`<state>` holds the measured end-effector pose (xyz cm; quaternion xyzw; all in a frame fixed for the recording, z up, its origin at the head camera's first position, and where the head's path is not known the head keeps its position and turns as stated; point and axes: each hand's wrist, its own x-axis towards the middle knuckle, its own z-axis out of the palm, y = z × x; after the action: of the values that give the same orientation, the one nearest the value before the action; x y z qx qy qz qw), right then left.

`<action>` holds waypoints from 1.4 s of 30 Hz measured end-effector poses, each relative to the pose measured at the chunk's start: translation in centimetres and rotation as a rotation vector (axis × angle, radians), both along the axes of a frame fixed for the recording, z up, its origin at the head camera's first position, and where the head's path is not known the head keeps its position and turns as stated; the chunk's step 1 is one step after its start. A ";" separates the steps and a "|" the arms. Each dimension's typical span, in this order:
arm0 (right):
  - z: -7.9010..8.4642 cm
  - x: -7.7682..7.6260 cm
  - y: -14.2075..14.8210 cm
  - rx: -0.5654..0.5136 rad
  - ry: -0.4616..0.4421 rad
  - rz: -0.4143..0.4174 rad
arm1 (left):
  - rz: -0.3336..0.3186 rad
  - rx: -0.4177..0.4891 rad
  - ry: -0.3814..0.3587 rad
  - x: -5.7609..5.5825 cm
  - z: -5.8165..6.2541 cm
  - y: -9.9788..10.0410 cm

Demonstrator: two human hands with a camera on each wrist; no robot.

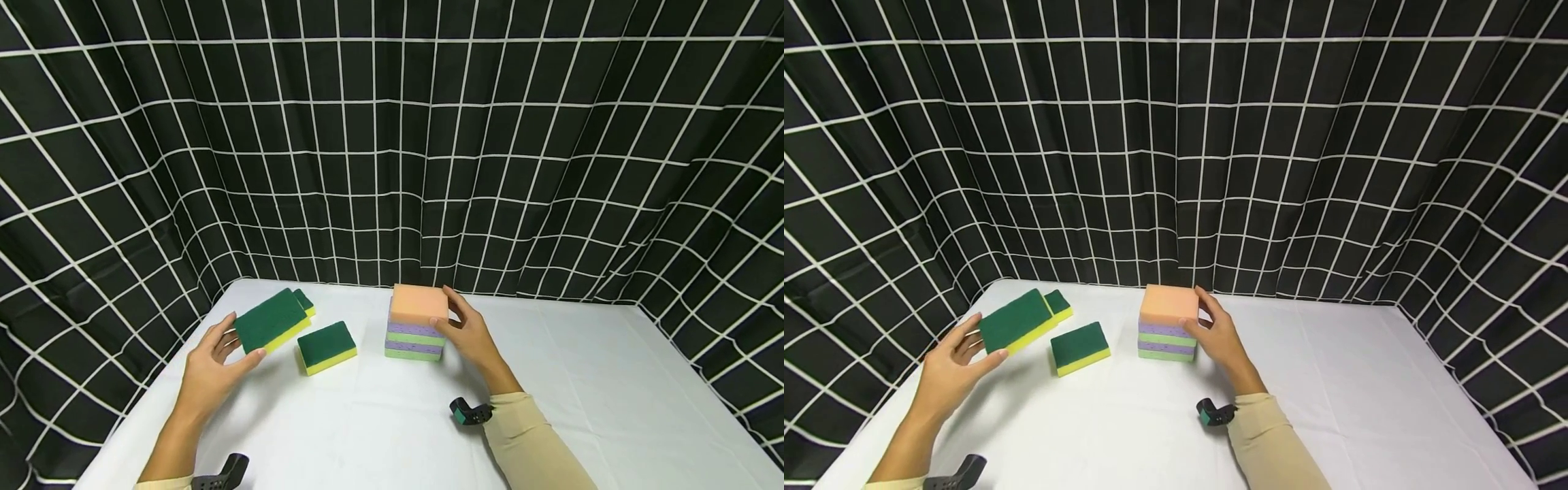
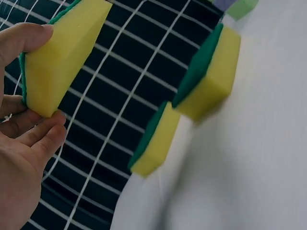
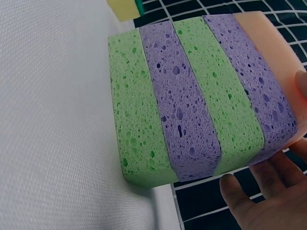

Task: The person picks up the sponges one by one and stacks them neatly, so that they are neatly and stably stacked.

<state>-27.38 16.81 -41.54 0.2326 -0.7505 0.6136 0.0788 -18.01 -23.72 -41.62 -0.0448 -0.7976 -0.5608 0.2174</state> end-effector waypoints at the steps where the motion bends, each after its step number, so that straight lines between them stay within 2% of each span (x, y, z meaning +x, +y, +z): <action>1: 0.0 0.0 0.0 0.002 0.000 -0.001 | -0.012 -0.006 0.006 -0.2 0.2 0.2; 9: 0.2 -0.1 -0.2 -0.001 -0.006 -0.007 | -0.076 -0.005 0.011 -1.3 1.3 1.4; 16: -1.4 -1.3 0.3 -0.004 0.003 -0.018 | -0.119 0.009 -0.004 -1.9 1.7 2.1; 22: 0.0 0.0 -0.1 0.005 -0.019 -0.007 | -0.143 0.012 -0.009 -2.4 2.0 2.8; 28: 0.2 0.1 -0.1 0.019 -0.022 -0.014 | -0.193 -0.011 0.012 -3.3 2.5 4.1; 33: 0.0 0.0 -0.2 0.018 -0.014 -0.008 | -0.244 0.023 0.011 -4.0 2.8 5.4; 36: -0.3 -0.2 -0.1 0.017 -0.006 -0.004 | -0.265 0.042 0.009 -4.3 2.8 6.1; 42: -2.1 -1.5 0.4 0.001 -0.005 -0.017 | -0.303 0.045 -0.007 -5.1 3.3 7.7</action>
<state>-28.93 17.25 -43.68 0.2248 -0.7530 0.6129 0.0823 -23.13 -16.05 -38.33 -0.1578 -0.7697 -0.6051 0.1287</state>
